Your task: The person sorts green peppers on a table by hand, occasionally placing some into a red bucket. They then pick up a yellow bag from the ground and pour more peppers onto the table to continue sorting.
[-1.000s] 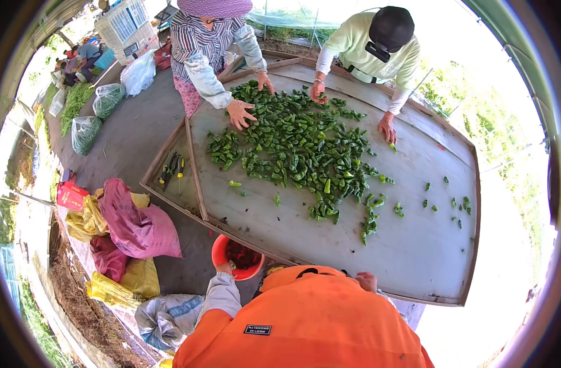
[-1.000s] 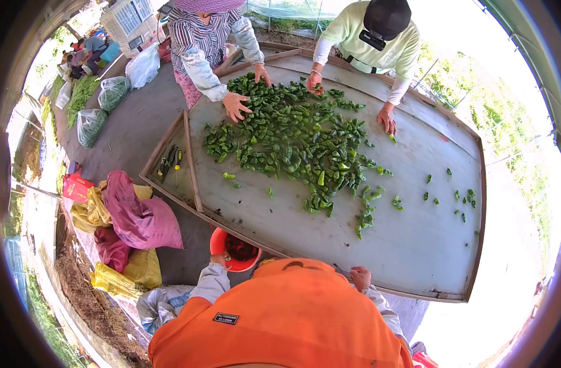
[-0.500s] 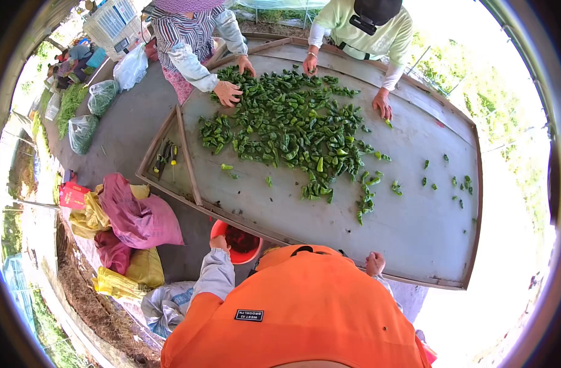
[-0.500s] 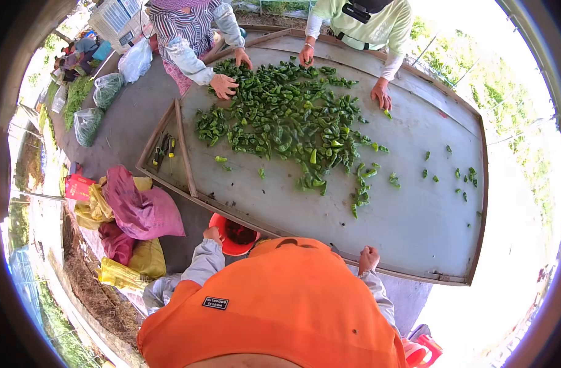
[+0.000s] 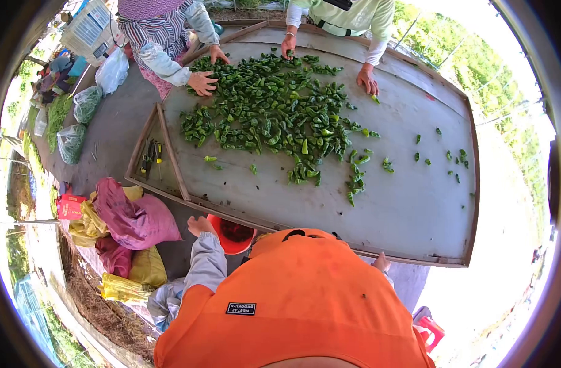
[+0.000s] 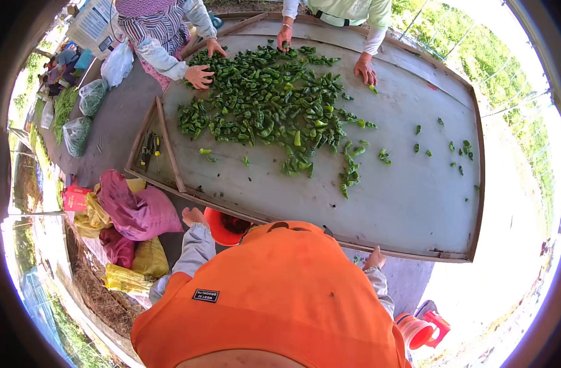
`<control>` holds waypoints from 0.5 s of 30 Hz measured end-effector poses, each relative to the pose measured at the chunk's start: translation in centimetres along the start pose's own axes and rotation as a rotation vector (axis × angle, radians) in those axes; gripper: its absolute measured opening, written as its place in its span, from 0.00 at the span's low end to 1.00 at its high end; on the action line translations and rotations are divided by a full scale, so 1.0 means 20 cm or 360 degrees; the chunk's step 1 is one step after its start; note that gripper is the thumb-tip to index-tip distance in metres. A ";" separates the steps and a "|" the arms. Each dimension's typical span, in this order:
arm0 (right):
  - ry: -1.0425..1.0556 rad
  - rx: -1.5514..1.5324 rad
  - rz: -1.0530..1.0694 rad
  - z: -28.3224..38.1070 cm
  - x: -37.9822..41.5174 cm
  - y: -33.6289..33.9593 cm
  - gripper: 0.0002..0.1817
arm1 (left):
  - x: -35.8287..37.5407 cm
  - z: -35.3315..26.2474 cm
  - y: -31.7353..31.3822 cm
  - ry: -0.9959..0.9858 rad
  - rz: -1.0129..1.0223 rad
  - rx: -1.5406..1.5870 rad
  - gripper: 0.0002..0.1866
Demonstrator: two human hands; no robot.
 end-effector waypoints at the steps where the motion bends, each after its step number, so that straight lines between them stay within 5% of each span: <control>1: -0.0098 -0.0066 -0.0042 0.04 0.07 0.00 0.24 | 0.10 -0.24 0.13 -0.0128 -0.0237 -0.0124 0.18; 6: -0.0100 -0.0004 0.0149 0.02 0.00 0.01 0.26 | 0.03 -0.41 0.06 -0.0398 -0.0203 0.0252 0.17; 7: -0.0108 0.0074 0.0256 0.04 0.01 0.02 0.25 | 0.00 -0.41 0.01 -0.0710 -0.0296 0.0002 0.15; 9: -0.0114 0.0201 0.0409 0.06 0.00 0.02 0.25 | 0.00 -0.44 -0.08 -0.0442 0.0021 0.0391 0.13; 11: -0.0188 0.0170 0.0410 0.06 0.00 0.01 0.25 | 0.01 -0.44 -0.17 -0.0550 0.0111 0.0448 0.14; 15: -0.0352 0.0012 0.0319 0.07 -0.01 -0.01 0.24 | 0.04 -0.50 -0.27 0.0054 0.0590 0.0646 0.19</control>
Point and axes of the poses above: each hand's wrist, its own x-axis away from the middle knuckle, its own y-axis out of the back of the hand, z = x × y, the point moved 2 cm from there along -x, towards the middle knuckle, and after that the axes turned 3 degrees about -x, right-handed, at the moved point
